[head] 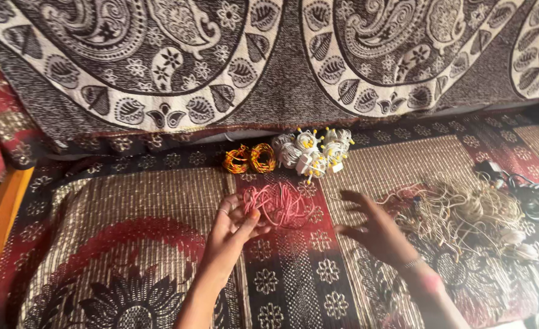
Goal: The person sits on a patterned rug and wraps a pink wire around their left hand to form a neat coil. They then place the finished coil on the rug next to other completed wire bundles.
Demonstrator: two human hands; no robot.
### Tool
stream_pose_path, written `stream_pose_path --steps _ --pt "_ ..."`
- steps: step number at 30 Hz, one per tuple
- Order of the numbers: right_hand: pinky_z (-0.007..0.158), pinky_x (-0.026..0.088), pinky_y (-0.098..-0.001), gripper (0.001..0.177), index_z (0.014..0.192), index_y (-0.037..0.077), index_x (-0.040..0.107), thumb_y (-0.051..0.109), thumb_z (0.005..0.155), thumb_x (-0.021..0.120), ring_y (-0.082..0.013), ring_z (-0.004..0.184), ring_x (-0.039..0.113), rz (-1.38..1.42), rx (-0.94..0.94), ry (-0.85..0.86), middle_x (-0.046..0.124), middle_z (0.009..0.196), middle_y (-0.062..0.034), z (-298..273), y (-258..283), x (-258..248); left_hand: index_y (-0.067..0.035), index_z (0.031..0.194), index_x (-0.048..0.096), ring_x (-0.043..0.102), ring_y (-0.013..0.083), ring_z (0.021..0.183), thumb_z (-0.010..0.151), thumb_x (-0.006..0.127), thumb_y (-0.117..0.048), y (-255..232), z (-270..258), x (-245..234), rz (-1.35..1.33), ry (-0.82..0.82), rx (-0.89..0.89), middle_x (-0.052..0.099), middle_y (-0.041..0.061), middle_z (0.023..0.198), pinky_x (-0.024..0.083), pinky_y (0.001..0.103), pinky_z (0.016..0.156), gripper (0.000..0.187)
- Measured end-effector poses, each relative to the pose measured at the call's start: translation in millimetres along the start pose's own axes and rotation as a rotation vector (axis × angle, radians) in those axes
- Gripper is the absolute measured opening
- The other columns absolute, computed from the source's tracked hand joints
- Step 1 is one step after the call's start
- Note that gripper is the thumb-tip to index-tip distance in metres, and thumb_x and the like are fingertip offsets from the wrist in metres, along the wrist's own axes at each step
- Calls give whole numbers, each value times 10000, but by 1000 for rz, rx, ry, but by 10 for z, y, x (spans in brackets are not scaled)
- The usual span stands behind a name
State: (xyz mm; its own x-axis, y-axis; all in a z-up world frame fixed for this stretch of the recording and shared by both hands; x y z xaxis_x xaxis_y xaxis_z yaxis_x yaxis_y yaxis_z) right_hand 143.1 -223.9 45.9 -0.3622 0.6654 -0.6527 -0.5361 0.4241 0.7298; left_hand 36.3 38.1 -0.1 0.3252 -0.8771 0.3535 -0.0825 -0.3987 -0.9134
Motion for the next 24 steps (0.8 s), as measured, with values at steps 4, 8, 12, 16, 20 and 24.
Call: stream_pose_path --steps 4,8,12,16,20,24 --pt "1025 477 -486 1117 1559 -24 275 257 654 865 -472 1252 558 -70 -420 -48 485 1463 -307 70 150 360 -47 1316 479 739 240 901 895 683 -233 11 -73 176 -124 87 -41 678 89 993 604 383 895 504" --pt "901 599 -402 557 1398 86 507 54 861 655 -307 1025 731 -37 -151 24 688 1224 -110 252 88 552 -25 1231 519 722 255 881 955 659 -247 -74 -96 208 -166 124 55 693 115 969 643 418 795 381" --pt "671 568 -423 221 1164 156 686 149 962 598 -291 816 693 -404 -58 -122 661 1000 -82 355 63 114 -152 1185 594 716 130 874 965 547 -298 -338 -37 -263 104 -261 162 725 -41 1074 644 314 743 268" --pt "610 572 -301 158 1086 203 760 144 985 653 -133 728 669 -496 -67 -372 635 993 -2 242 81 -481 -106 1083 603 607 90 729 1061 545 -270 -527 -76 -691 118 -544 205 670 20 938 463 251 537 175" --pt "637 565 -278 189 1121 222 791 168 951 731 -97 787 650 -552 -113 -462 616 983 18 82 0 -770 -84 1085 588 615 55 729 1078 519 -257 -566 -130 -957 65 -675 267 681 -17 953 449 205 524 187" --pt "637 549 -262 176 1134 248 796 192 972 756 -86 779 631 -796 -69 -489 649 966 39 1 -137 -960 -50 1096 641 625 72 681 1080 552 -261 -625 -183 -1080 207 -759 382 709 27 919 467 213 513 230"
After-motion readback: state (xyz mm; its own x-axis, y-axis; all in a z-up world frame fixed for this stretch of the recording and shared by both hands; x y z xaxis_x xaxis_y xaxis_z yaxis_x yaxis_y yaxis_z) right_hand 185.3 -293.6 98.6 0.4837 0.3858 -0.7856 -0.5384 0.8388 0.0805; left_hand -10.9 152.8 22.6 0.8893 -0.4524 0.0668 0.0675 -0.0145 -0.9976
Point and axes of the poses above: each hand's wrist, its own z-axis towards the middle knuckle, its own x-axis out of the palm, y = z × x, the point moved 5 cm from there along z, towards the middle knuckle
